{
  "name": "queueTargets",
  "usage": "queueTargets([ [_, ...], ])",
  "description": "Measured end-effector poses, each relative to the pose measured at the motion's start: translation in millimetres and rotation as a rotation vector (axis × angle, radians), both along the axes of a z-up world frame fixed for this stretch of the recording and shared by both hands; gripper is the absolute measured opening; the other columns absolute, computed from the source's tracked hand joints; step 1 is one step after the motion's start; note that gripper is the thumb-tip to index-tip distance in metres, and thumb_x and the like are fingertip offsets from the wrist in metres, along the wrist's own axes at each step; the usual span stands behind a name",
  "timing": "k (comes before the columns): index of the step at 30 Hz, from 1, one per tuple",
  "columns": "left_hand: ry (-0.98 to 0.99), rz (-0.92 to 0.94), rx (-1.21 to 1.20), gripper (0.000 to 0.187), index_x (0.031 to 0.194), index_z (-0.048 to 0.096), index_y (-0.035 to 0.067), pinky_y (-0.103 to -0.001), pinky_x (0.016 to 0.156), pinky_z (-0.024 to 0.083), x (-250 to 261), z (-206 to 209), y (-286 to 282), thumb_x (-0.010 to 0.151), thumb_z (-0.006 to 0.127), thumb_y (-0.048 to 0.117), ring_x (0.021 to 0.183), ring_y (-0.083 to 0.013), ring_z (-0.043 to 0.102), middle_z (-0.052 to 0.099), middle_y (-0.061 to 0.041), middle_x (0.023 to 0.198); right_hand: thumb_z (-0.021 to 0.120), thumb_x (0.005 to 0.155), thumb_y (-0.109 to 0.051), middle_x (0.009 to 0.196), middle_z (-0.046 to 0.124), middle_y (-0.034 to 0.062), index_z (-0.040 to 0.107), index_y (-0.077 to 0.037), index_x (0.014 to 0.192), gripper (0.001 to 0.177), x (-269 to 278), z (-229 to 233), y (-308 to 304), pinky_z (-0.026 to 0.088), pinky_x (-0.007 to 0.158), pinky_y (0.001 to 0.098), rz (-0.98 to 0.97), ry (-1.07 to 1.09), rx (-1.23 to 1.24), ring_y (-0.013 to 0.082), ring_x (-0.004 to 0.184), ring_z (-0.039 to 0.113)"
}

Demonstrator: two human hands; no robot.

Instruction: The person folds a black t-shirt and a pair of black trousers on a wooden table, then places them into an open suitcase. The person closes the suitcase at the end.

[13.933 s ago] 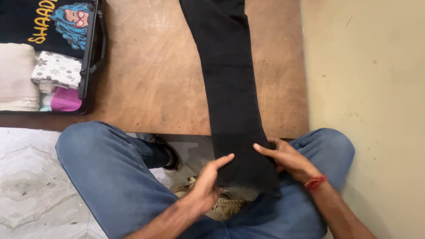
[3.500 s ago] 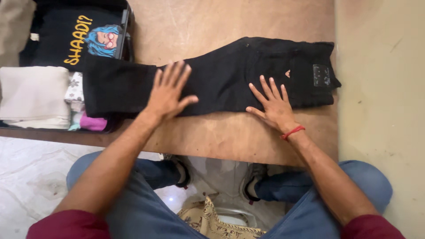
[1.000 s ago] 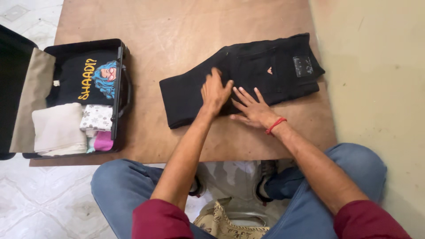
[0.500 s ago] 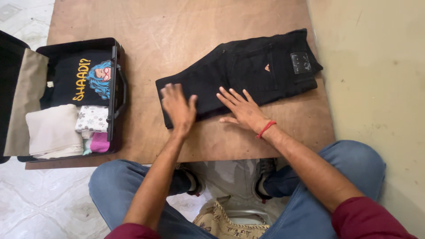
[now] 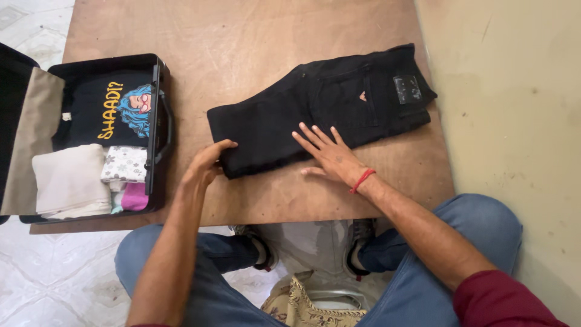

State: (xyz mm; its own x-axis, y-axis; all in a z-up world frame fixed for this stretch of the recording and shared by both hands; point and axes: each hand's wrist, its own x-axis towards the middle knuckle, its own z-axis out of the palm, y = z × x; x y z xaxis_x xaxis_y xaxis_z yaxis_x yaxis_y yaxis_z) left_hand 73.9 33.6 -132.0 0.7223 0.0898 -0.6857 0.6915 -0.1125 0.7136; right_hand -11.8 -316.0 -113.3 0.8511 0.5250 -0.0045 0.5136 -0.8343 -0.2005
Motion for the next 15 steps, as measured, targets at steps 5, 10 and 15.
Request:
queueTargets([
  [5, -0.162, 0.011, 0.081, 0.047, 0.114, 0.068, -0.001, -0.035, 0.063, 0.054, -18, 51, 7, 0.075, 0.081, 0.022, 0.076, -0.0211, 0.068, 0.072, -0.009, 0.095, 0.057, 0.091, -0.066, 0.171, 0.019, 0.0115, 0.02, -0.015, 0.163, 0.096, -10, 2, 9, 0.027, 0.117, 0.0632, 0.075, -0.049, 0.122, 0.0338, 0.152, 0.032],
  [10, -0.374, 0.167, 0.138, 0.035, 0.104, 0.068, -0.002, -0.032, 0.052, 0.052, -57, 124, 26, 0.072, 0.08, 0.006, 0.063, -0.0191, 0.067, 0.07, -0.009, 0.085, 0.057, 0.095, -0.062, 0.167, 0.028, 0.0157, 0.023, -0.01, 0.162, 0.092, -31, 14, 37, 0.031, 0.12, 0.0542, 0.253, 0.061, 0.338, 0.0345, 0.151, 0.036],
  [15, -0.576, 0.162, 0.171, 0.031, 0.102, 0.067, -0.007, -0.031, 0.061, 0.058, -73, 172, 19, 0.073, 0.076, 0.003, 0.07, -0.0197, 0.069, 0.071, -0.011, 0.087, 0.055, 0.1, -0.06, 0.168, 0.032, 0.0172, 0.019, -0.009, 0.164, 0.089, -46, 29, 47, 0.034, 0.124, 0.0482, 0.279, 0.326, 0.639, 0.0342, 0.153, 0.037],
])
